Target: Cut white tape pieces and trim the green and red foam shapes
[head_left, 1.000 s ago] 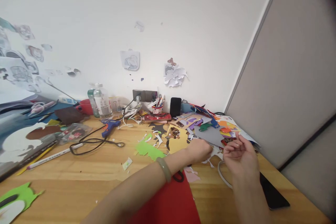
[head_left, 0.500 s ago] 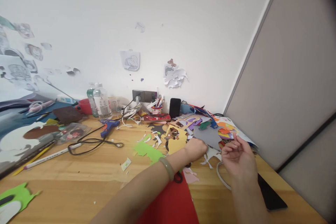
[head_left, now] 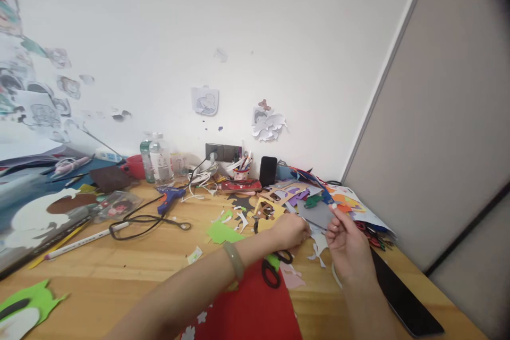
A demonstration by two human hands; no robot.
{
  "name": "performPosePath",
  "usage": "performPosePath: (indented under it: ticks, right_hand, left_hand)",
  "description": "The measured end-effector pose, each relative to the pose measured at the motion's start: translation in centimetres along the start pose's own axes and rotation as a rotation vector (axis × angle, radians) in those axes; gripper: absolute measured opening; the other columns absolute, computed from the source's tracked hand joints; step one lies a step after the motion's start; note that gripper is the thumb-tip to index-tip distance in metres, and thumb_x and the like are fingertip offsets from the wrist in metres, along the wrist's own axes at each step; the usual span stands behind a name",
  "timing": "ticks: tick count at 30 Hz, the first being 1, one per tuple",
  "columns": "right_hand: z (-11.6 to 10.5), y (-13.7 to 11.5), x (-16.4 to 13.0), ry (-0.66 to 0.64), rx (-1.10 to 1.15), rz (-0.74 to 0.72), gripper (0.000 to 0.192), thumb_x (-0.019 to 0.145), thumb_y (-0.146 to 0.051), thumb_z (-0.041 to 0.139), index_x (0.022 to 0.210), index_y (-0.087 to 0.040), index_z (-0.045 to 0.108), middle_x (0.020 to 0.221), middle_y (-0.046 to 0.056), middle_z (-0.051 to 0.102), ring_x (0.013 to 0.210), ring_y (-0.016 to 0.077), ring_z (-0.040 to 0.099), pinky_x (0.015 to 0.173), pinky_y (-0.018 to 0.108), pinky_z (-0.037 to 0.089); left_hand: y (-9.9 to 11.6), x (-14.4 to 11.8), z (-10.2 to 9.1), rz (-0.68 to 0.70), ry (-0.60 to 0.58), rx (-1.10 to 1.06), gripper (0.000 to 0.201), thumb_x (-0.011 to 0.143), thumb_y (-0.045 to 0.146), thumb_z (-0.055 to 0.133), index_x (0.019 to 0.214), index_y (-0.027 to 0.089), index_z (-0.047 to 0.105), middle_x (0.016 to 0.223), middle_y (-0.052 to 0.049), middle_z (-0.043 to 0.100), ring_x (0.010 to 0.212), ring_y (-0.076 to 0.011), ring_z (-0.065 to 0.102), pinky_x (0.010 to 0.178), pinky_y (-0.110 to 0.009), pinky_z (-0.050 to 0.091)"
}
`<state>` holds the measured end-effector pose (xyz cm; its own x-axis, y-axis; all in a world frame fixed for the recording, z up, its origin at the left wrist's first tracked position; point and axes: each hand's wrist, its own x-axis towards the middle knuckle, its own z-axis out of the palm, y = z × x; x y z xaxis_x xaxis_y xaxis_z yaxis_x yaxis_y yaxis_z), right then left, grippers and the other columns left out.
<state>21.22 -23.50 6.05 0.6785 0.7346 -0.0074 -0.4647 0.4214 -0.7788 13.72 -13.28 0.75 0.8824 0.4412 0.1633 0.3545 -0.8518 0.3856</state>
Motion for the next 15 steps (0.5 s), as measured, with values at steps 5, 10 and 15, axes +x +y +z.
performPosePath:
  ticks: [5,10,15]
  right_hand:
    - [1.4,1.7,-1.4,-0.146,-0.311,-0.057,0.010,0.074,-0.013,0.061,0.064,-0.011,0.058,0.048,-0.009,0.050,0.038,0.0018,0.043,0.033,0.012,0.034]
    - [2.5,3.1,-2.5,-0.238,-0.488,-0.053,0.016,0.059,-0.026,0.071,0.065,-0.013,0.065,0.045,-0.006,0.053,0.039,0.0030,0.042,0.034,0.012,0.032]
    - [3.9,4.6,-4.3,-0.397,-0.620,0.061,0.022,0.052,-0.033,0.073,0.056,-0.013,0.064,0.042,-0.004,0.052,0.036,0.0040,0.041,0.031,0.012,0.031]
  left_hand:
    - [-0.3,-3.4,-3.5,-0.064,0.253,-0.284,0.023,0.080,0.018,0.040,0.093,0.016,0.058,0.104,-0.004,0.055,0.096,-0.0130,0.049,0.085,-0.026,0.041]
    - [-0.1,-7.0,-6.9,-0.135,0.303,-0.564,0.035,0.083,0.024,0.029,0.108,0.012,0.051,0.088,-0.006,0.059,0.065,-0.0073,0.054,0.056,-0.018,0.047]
    - [0.1,-11.3,-8.2,-0.176,0.337,-0.746,0.038,0.072,0.043,0.052,0.090,0.011,0.063,0.072,-0.003,0.060,0.058,-0.0077,0.051,0.050,-0.016,0.044]
